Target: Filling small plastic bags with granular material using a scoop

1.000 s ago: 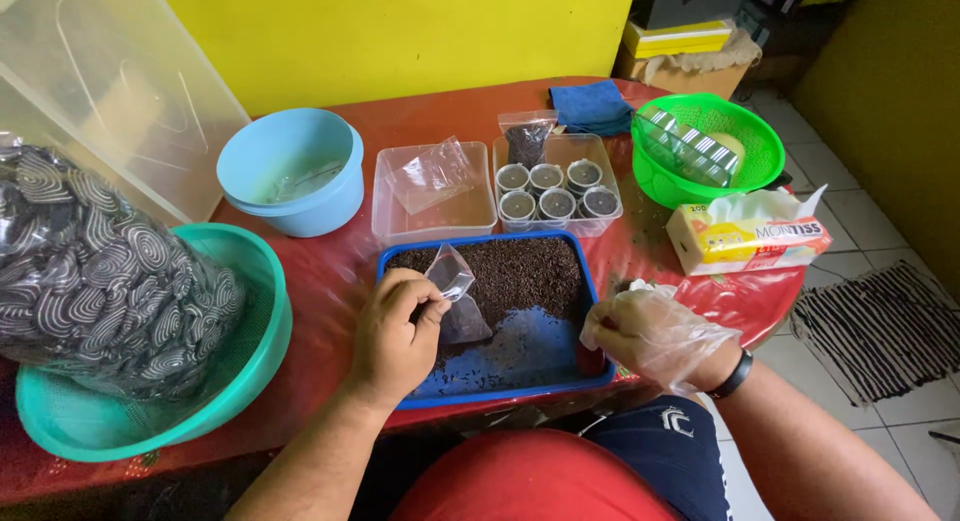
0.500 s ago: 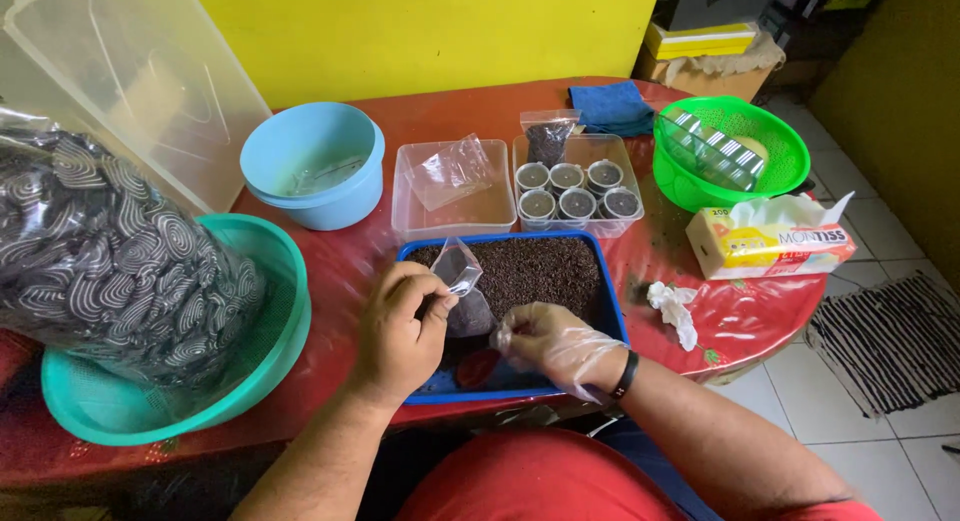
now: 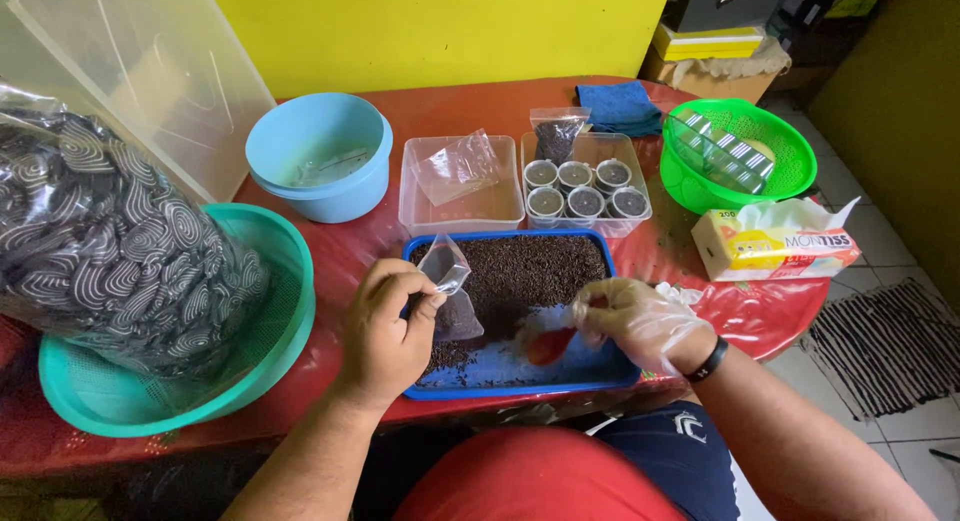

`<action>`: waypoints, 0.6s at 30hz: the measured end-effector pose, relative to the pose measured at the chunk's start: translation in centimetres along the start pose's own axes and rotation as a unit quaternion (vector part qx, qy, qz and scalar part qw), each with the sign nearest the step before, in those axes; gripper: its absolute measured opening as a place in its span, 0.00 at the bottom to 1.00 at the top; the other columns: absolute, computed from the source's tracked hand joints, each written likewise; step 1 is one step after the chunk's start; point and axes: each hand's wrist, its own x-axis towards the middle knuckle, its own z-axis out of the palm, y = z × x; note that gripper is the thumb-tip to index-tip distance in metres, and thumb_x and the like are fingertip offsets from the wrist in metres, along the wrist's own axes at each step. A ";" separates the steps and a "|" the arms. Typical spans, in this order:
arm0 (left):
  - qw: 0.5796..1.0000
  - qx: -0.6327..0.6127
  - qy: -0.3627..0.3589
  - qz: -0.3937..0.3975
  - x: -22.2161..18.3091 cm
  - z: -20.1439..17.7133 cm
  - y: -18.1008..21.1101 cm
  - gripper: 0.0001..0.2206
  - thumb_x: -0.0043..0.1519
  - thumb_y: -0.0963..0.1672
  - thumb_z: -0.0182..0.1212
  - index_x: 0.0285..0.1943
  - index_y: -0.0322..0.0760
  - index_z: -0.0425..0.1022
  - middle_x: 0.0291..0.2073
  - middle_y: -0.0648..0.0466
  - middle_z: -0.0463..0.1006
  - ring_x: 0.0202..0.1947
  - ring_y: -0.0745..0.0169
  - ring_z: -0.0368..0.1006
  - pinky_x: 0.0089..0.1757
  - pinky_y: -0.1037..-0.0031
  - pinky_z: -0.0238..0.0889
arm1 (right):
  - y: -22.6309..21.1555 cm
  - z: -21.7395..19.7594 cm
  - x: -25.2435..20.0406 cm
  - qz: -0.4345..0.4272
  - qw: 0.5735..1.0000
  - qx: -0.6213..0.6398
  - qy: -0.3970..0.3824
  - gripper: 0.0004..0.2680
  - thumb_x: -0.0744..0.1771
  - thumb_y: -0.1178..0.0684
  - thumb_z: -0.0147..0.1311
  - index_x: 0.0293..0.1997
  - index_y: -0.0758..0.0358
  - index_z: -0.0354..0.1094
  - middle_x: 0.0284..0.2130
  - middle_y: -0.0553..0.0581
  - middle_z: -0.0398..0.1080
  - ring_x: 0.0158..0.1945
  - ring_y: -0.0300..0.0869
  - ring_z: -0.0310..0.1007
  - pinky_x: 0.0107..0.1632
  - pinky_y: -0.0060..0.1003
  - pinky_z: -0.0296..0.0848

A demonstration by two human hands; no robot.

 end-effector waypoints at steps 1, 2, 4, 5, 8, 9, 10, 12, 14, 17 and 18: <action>1.000 0.000 0.001 0.000 0.0 0.0 0.0 0.04 0.62 0.40 0.66 0.37 0.42 0.74 0.34 0.55 0.74 0.34 0.51 0.77 0.39 0.65 0.72 | -1.2 0.5 -0.8 0.000 1.000 -0.001 0.000 0.06 0.67 0.58 0.56 0.33 0.70 0.77 0.20 0.63 0.75 0.24 0.45 0.73 0.34 0.37 0.74; 1.000 0.000 0.004 0.001 0.0 0.0 0.1 0.04 0.62 0.40 0.65 0.38 0.42 0.75 0.34 0.55 0.74 0.34 0.51 0.77 0.39 0.65 0.73 | -2.4 1.0 -1.6 0.009 1.000 0.005 -0.010 0.06 0.67 0.58 0.57 0.33 0.70 0.77 0.19 0.63 0.74 0.23 0.45 0.73 0.32 0.37 0.74; 1.000 0.001 0.009 0.003 -0.1 0.0 0.1 0.04 0.62 0.40 0.65 0.38 0.42 0.75 0.34 0.55 0.74 0.34 0.51 0.77 0.39 0.66 0.73 | -2.3 1.9 -1.7 0.017 1.000 0.011 -0.021 0.07 0.67 0.57 0.57 0.32 0.70 0.77 0.18 0.62 0.73 0.21 0.45 0.73 0.30 0.36 0.73; 1.000 0.005 0.004 0.005 -0.1 0.0 0.1 0.03 0.62 0.41 0.65 0.38 0.43 0.75 0.34 0.56 0.74 0.35 0.53 0.77 0.39 0.67 0.73 | -1.0 2.3 -1.1 0.016 0.999 0.024 -0.027 0.06 0.67 0.57 0.58 0.33 0.69 0.77 0.18 0.62 0.74 0.21 0.45 0.74 0.30 0.37 0.74; 1.000 0.019 -0.002 0.011 -0.1 -0.1 0.2 0.04 0.62 0.41 0.66 0.38 0.43 0.75 0.35 0.57 0.73 0.35 0.54 0.78 0.38 0.67 0.73 | 0.3 4.6 0.1 0.007 0.997 0.067 -0.041 0.06 0.67 0.57 0.58 0.35 0.70 0.77 0.19 0.63 0.74 0.21 0.45 0.74 0.30 0.38 0.75; 1.000 0.026 -0.003 0.014 0.0 -0.1 0.3 0.04 0.62 0.41 0.66 0.38 0.43 0.75 0.34 0.57 0.74 0.34 0.55 0.78 0.38 0.67 0.73 | 0.4 5.5 0.3 0.001 0.994 0.097 -0.049 0.05 0.67 0.58 0.59 0.36 0.71 0.76 0.19 0.63 0.74 0.21 0.46 0.74 0.30 0.38 0.75; 0.999 0.028 -0.003 0.015 0.0 -0.2 0.4 0.04 0.62 0.41 0.66 0.38 0.43 0.75 0.34 0.57 0.74 0.34 0.55 0.78 0.38 0.67 0.73 | 1.7 6.3 1.2 0.000 0.994 0.097 -0.050 0.05 0.67 0.58 0.59 0.36 0.71 0.76 0.19 0.63 0.74 0.21 0.46 0.74 0.30 0.38 0.75; 1.000 0.019 0.000 0.007 0.0 -0.3 0.5 0.03 0.62 0.41 0.65 0.39 0.43 0.75 0.35 0.56 0.74 0.35 0.52 0.78 0.38 0.66 0.73 | 4.4 8.1 3.2 -0.008 0.988 0.141 -0.059 0.05 0.66 0.60 0.62 0.38 0.73 0.76 0.22 0.64 0.75 0.22 0.46 0.75 0.32 0.39 0.79; 1.000 0.012 0.003 0.010 0.1 -0.6 0.6 0.03 0.63 0.41 0.65 0.39 0.42 0.75 0.34 0.55 0.74 0.35 0.52 0.77 0.38 0.66 0.73 | 3.7 9.4 3.0 -0.002 0.988 0.140 -0.065 0.04 0.65 0.62 0.61 0.39 0.73 0.76 0.24 0.64 0.75 0.25 0.46 0.76 0.34 0.38 0.79; 1.000 0.011 0.008 0.014 0.1 -1.0 0.7 0.03 0.63 0.41 0.65 0.39 0.42 0.74 0.34 0.55 0.73 0.35 0.52 0.77 0.39 0.67 0.73 | 2.6 10.6 2.9 -0.001 0.990 0.122 -0.075 0.06 0.64 0.65 0.61 0.43 0.73 0.76 0.28 0.64 0.76 0.28 0.47 0.77 0.37 0.38 0.80; 1.000 0.016 0.010 0.016 0.0 -1.0 0.7 0.03 0.63 0.41 0.64 0.39 0.43 0.74 0.34 0.56 0.73 0.35 0.53 0.77 0.40 0.67 0.73 | 2.3 10.9 2.9 -0.004 0.991 0.104 -0.081 0.07 0.64 0.65 0.61 0.44 0.73 0.76 0.29 0.66 0.77 0.29 0.47 0.78 0.38 0.38 0.80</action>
